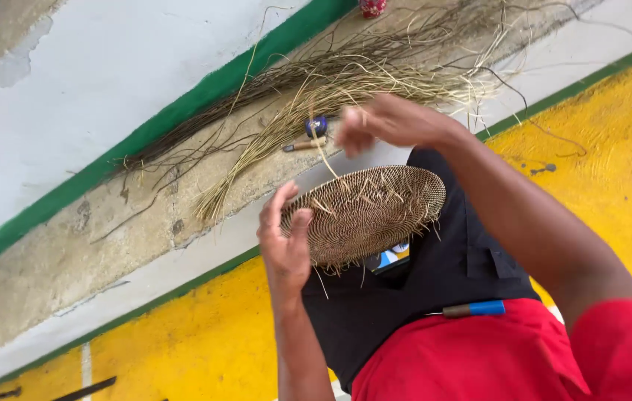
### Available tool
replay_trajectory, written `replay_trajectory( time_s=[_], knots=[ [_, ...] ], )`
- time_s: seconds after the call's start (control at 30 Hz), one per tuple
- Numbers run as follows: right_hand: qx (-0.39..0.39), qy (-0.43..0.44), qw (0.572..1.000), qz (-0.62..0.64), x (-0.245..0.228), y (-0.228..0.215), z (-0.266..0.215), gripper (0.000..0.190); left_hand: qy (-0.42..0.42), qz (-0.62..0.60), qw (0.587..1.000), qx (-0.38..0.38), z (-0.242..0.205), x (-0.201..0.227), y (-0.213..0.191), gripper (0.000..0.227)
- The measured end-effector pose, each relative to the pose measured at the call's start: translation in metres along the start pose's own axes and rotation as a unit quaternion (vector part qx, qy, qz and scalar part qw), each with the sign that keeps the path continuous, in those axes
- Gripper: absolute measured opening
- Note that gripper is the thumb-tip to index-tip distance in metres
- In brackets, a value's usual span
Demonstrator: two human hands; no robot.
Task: The person is weaving a circular basket or tray using natural fibers and a needle-like tool.
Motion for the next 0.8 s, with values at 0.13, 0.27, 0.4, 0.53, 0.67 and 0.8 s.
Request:
replay_trajectory(
  time_s=[0.13, 0.27, 0.4, 0.53, 0.67, 0.8],
  knots=[
    [-0.008, 0.009, 1.0, -0.006, 0.008, 0.023, -0.09, 0.042, -0.239, -0.143, 0.958, 0.068, -0.073, -0.117, -0.004, 0.058],
    [0.152, 0.061, 0.983, 0.078, 0.047, 0.055, -0.123, 0.028, -0.233, -0.262, 0.925, 0.146, -0.125, -0.177, 0.008, 0.048],
    [0.177, 0.038, 0.975, 0.125, 0.051, 0.081, -0.13, 0.026, -0.218, -0.279, 0.907, 0.226, -0.095, -0.125, -0.004, 0.043],
    [0.209, 0.095, 0.96, 0.161, 0.089, 0.084, -0.15, 0.02, -0.208, -0.266, 0.921, 0.195, -0.065, -0.11, -0.008, 0.037],
    [0.189, 0.113, 0.966, 0.136, 0.105, 0.079, -0.178, 0.017, -0.137, -0.189, 0.963, 0.134, -0.033, -0.063, -0.002, 0.031],
    [0.214, 0.115, 0.954, 0.174, 0.091, 0.08, -0.182, 0.015, -0.161, -0.212, 0.953, 0.142, -0.047, -0.071, 0.009, 0.031]
  ],
)
Point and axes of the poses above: each hand's wrist, its own z-axis towards the middle knuckle, its own y-axis out of the palm, x = y × z, the point moved 2 cm from there along z, towards the middle knuckle, and after that the axes turned 3 degrees about -x, right-handed, at the moved point
